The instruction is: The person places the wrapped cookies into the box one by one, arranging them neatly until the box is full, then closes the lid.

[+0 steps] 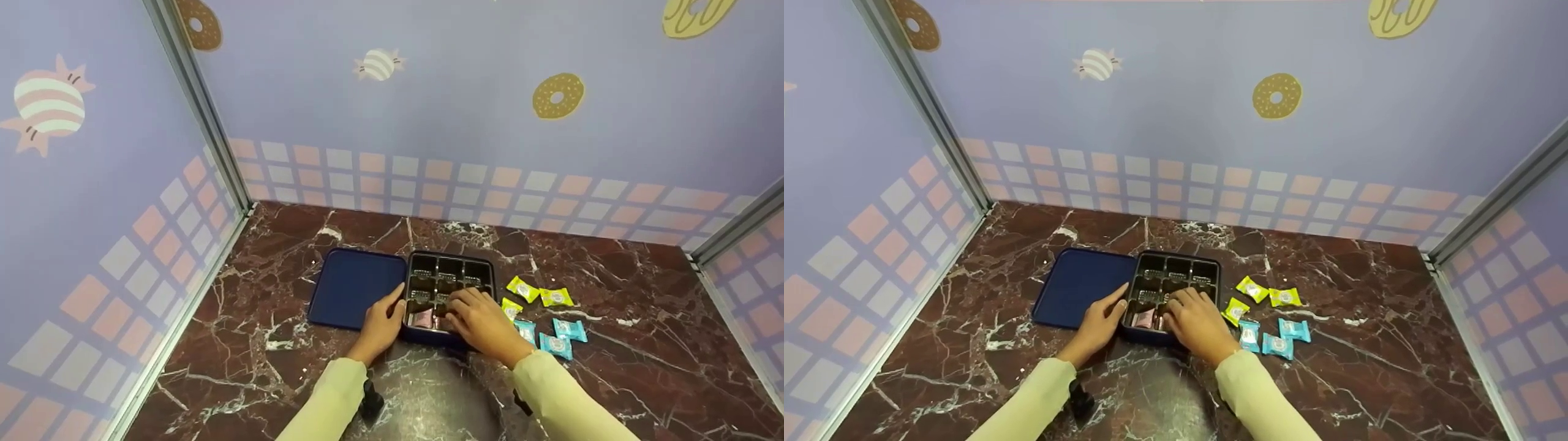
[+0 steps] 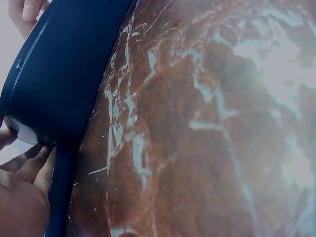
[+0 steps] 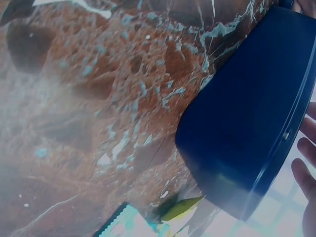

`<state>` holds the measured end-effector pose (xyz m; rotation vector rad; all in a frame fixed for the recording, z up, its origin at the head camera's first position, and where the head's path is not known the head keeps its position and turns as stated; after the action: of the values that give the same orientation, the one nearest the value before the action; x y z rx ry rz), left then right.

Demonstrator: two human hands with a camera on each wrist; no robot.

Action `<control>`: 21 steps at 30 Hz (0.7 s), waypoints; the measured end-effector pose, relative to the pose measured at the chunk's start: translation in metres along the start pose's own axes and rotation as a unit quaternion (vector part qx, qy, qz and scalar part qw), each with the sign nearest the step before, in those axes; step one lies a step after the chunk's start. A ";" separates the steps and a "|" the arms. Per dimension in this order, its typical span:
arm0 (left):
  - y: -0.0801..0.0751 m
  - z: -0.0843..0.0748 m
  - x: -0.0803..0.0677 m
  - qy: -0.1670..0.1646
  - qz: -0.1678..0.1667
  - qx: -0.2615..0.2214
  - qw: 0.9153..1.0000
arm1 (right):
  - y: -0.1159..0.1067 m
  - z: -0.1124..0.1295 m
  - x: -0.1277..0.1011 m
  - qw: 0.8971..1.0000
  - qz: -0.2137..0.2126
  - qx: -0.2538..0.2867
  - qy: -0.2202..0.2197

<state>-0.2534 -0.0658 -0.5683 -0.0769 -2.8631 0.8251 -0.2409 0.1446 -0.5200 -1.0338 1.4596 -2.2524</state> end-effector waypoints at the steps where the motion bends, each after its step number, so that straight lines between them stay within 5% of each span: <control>1: 0.000 0.000 0.000 0.000 -0.001 0.002 1.000 | -0.001 -0.001 -0.001 1.000 -0.001 0.001 0.002; 21: 0.003 0.000 0.001 0.006 -0.013 0.025 1.000 | -0.013 -0.021 -0.012 1.000 -0.015 0.006 0.023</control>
<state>-0.2545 -0.0637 -0.5698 -0.0377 -2.8251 0.8864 -0.2446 0.1717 -0.5182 -1.0131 1.4555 -2.3168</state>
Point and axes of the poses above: each hand's wrist, its own x-axis towards the middle knuckle, its own y-axis out of the palm, z = x × y, the point moved 3 cm from there along x, towards the middle knuckle, and after that the axes turned 9 degrees about x, right-handed, at the moved point
